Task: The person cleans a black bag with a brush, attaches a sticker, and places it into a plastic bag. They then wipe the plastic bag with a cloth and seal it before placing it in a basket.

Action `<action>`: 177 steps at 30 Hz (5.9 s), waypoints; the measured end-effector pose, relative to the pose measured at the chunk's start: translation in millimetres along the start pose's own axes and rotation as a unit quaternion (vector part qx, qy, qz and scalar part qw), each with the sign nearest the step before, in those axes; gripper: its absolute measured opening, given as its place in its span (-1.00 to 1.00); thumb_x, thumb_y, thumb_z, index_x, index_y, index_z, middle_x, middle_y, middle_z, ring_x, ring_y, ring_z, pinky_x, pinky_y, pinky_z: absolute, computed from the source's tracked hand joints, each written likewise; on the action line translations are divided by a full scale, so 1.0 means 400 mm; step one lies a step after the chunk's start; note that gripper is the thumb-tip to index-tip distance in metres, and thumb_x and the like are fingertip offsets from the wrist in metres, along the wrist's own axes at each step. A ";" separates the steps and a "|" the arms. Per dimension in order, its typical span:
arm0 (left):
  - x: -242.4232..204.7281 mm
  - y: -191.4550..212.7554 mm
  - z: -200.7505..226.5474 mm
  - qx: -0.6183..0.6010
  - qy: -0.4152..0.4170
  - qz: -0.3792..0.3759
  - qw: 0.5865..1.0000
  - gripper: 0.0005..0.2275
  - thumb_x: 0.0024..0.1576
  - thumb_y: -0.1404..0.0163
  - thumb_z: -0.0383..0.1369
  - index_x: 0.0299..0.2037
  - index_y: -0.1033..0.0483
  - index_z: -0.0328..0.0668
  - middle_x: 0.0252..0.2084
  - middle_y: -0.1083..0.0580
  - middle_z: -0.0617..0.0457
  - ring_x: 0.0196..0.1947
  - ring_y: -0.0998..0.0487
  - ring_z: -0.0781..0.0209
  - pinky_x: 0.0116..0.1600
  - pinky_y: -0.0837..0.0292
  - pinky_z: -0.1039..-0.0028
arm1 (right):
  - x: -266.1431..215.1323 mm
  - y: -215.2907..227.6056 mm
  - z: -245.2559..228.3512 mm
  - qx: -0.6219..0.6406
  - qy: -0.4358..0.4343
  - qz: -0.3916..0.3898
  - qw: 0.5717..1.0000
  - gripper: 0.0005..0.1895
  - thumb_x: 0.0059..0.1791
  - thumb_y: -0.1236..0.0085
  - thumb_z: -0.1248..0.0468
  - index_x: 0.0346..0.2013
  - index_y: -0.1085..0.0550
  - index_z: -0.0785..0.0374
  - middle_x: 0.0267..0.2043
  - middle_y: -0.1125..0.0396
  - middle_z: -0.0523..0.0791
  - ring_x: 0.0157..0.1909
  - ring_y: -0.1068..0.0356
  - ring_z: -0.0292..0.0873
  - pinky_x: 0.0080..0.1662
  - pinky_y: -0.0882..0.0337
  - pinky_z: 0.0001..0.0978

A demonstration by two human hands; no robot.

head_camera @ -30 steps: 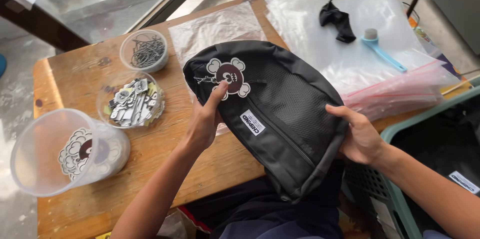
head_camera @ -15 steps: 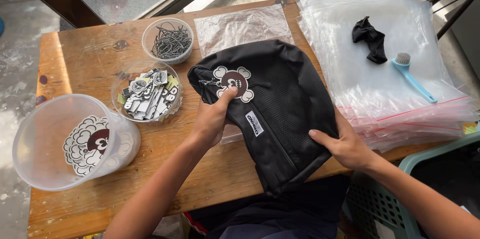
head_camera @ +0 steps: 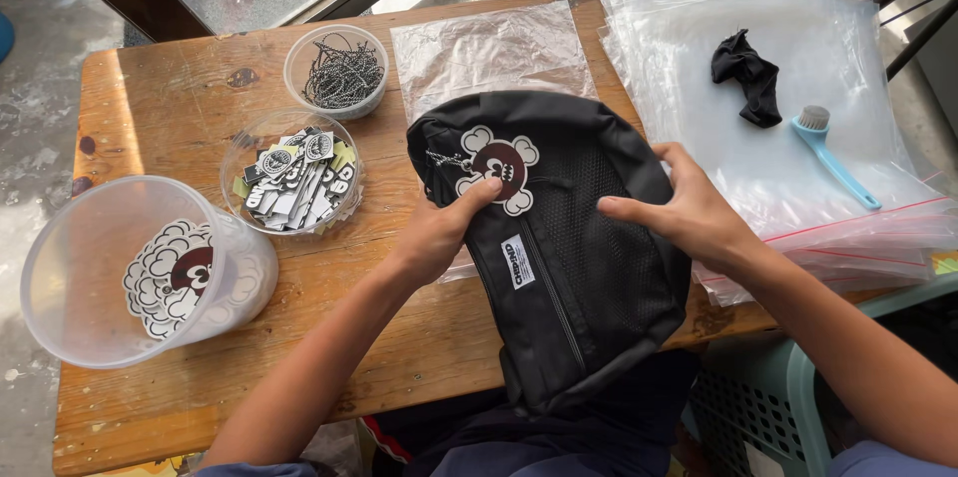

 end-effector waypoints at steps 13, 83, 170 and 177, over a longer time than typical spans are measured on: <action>0.009 -0.031 -0.029 0.092 0.041 0.076 0.992 -0.77 0.09 -0.17 -0.37 -0.14 -0.48 -0.31 -0.44 -0.47 0.06 -0.47 -0.54 0.31 -0.45 -0.57 0.48 | 0.085 -0.037 -0.054 -0.473 0.143 0.131 0.859 -0.35 -0.25 -0.43 -0.20 -0.47 -0.32 0.28 -0.70 -0.30 0.08 -0.54 -0.46 0.18 -0.41 -0.42 -0.06; -0.049 -0.048 -0.002 0.680 -0.274 -0.302 0.609 -0.81 0.14 -0.11 -0.20 -0.27 -0.42 -0.06 -0.18 -0.41 0.01 -0.12 -0.34 -0.02 -0.09 -0.28 0.17 | -0.142 0.082 0.041 -0.453 -0.011 -0.010 0.891 -0.62 0.01 -0.02 0.02 -0.13 -0.19 0.20 -0.62 -0.36 0.12 -0.36 -0.32 0.34 -0.24 -0.24 -0.03; -0.101 0.046 0.056 0.710 -0.114 -0.230 0.656 -0.26 -0.11 -0.32 0.09 0.14 -0.27 -0.16 0.00 -0.26 -0.14 -0.05 -0.31 -0.15 0.06 -0.20 0.10 | 0.024 -0.025 0.181 -0.529 0.286 -0.141 0.786 0.10 -0.30 -0.46 -0.05 0.33 -0.13 0.41 0.47 0.03 0.17 0.43 -0.07 0.13 0.19 -0.32 -0.10; -0.126 0.052 0.088 0.721 -0.180 -0.229 0.629 0.01 -0.15 0.01 0.46 0.30 -0.15 -0.24 0.29 -0.02 -0.40 0.35 0.04 -0.40 0.34 0.04 -0.23 | 0.003 -0.028 0.122 -0.489 0.314 -0.130 0.803 0.18 -0.26 -0.40 -0.28 0.40 -0.07 0.25 0.39 0.00 0.18 0.41 -0.05 0.18 0.25 -0.23 -0.04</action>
Point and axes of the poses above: each hand's wrist, its own x-axis towards the middle knuckle, its own y-axis out of the back of the hand, z = x × y, the point moved 3 cm from there along x, towards the middle knuckle
